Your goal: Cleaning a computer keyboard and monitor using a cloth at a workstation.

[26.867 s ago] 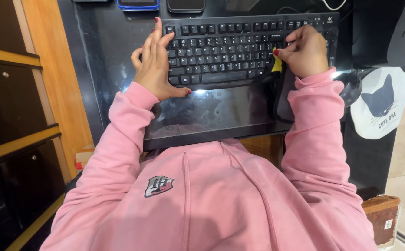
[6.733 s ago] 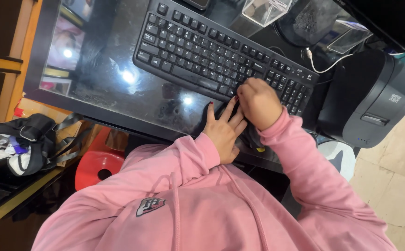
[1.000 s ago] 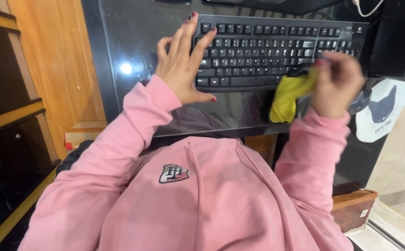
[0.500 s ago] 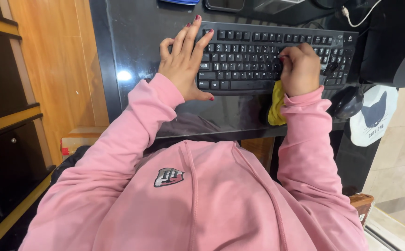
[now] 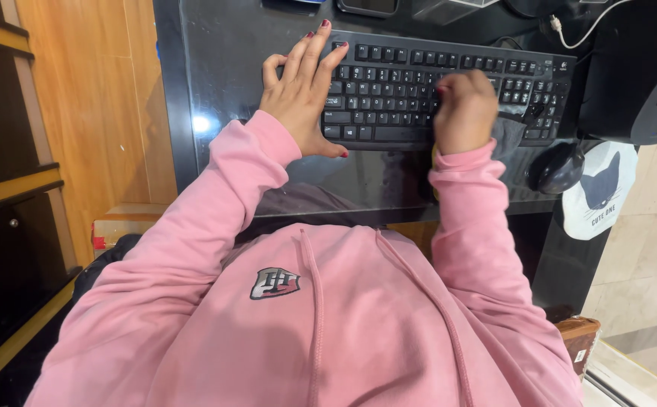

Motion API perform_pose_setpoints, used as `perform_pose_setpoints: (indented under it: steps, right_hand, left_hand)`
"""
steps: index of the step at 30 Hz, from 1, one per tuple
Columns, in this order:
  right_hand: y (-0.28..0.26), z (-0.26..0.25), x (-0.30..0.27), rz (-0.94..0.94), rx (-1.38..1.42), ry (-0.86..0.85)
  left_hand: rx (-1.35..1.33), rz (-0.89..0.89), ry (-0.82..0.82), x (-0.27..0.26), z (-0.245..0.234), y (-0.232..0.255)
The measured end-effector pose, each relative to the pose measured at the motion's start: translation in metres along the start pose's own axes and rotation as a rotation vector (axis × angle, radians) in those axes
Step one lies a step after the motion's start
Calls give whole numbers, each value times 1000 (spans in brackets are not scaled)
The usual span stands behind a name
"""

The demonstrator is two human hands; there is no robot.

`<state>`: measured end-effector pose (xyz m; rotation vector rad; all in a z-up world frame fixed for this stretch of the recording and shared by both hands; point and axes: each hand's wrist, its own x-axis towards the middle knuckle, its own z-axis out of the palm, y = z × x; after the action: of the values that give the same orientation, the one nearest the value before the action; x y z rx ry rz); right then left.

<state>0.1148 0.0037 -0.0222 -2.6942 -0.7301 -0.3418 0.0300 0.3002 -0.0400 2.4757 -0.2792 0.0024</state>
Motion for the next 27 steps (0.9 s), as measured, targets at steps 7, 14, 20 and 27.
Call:
perform_pose_setpoints:
  steps: [7, 14, 20, 27]
  right_hand:
    - [7, -5, 21, 38, 122, 69]
    - [15, 12, 20, 186, 107, -64]
    - [23, 12, 26, 167, 190, -91]
    - [29, 16, 29, 262, 110, -240]
  left_hand:
    - [2, -7, 5, 1, -1, 0]
    - [-23, 2, 14, -1, 1, -1]
    - [-18, 4, 25, -1, 2, -2]
    - [-42, -30, 15, 1, 1, -3]
